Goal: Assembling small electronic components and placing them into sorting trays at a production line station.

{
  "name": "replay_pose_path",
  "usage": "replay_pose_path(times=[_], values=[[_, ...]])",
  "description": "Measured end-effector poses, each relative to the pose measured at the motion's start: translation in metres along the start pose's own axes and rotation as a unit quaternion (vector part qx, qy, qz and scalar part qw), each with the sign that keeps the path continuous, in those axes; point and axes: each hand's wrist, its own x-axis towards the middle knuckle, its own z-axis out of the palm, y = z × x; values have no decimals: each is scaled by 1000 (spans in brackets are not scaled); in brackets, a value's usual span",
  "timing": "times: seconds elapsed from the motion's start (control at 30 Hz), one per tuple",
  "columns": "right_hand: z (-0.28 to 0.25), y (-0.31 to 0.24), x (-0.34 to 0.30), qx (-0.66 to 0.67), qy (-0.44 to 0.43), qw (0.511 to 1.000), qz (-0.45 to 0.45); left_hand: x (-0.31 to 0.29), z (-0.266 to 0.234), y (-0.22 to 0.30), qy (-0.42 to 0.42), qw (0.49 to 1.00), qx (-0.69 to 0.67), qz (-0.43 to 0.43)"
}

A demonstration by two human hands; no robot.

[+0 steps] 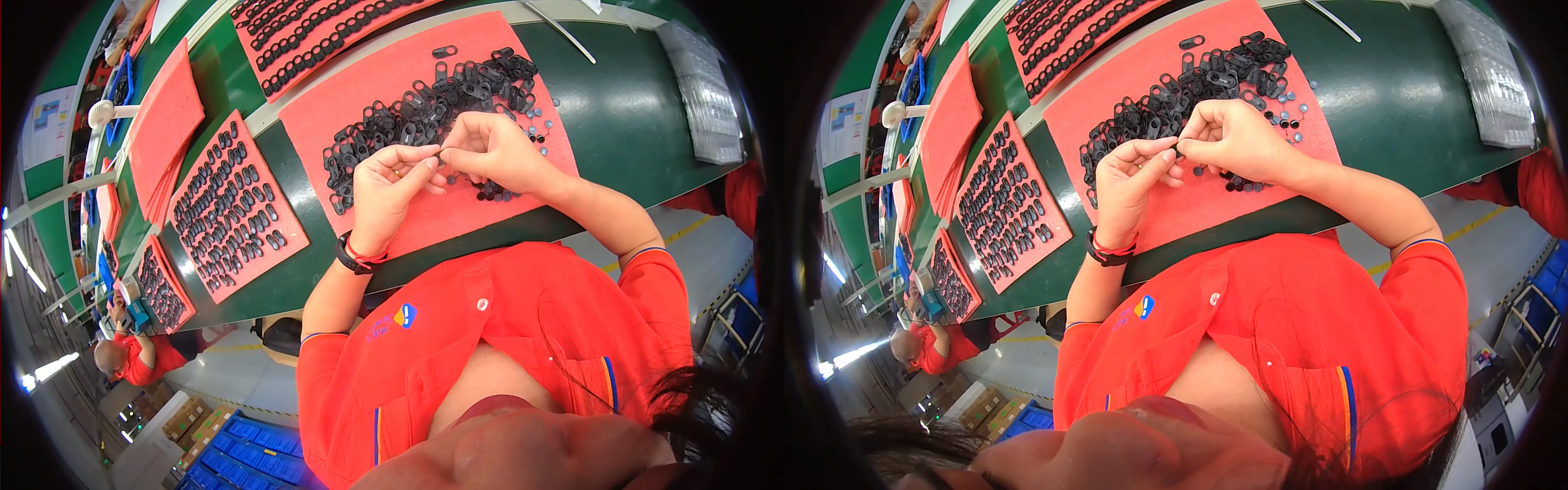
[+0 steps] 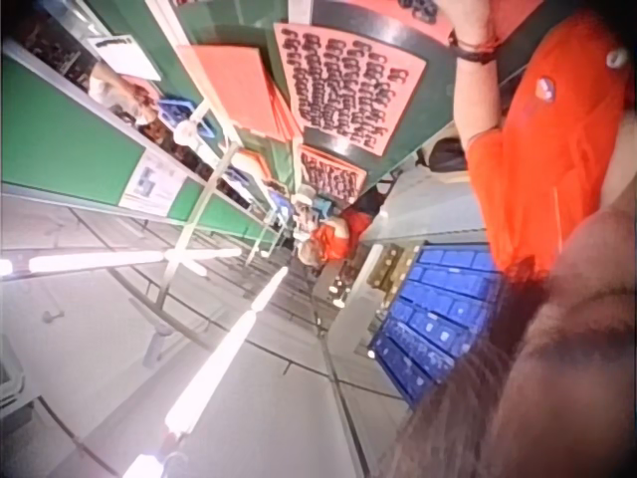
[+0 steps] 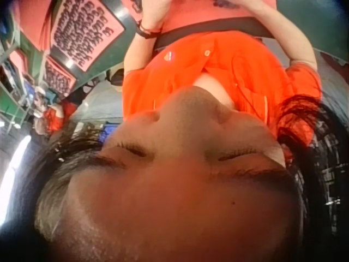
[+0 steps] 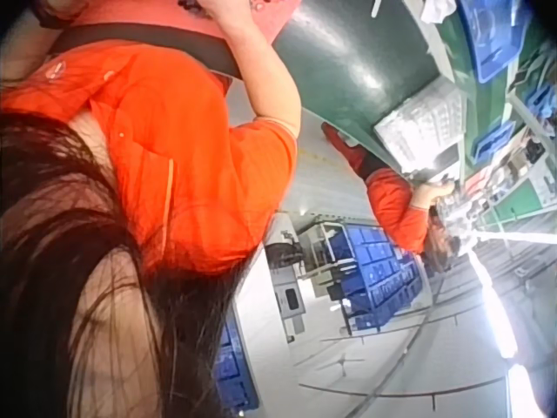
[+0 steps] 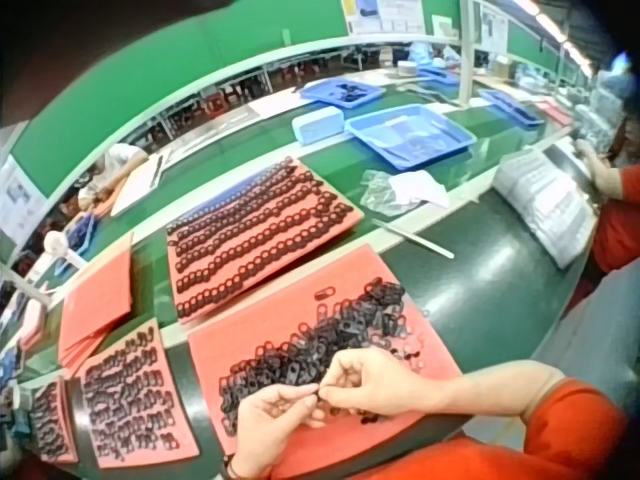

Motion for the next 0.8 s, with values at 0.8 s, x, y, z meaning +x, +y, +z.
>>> replay_pose_path(times=[0.8], values=[[-2, 11, 2, -71, 10, 997, -34, 0, -1, -3, 7, 1000, 19, -10]])
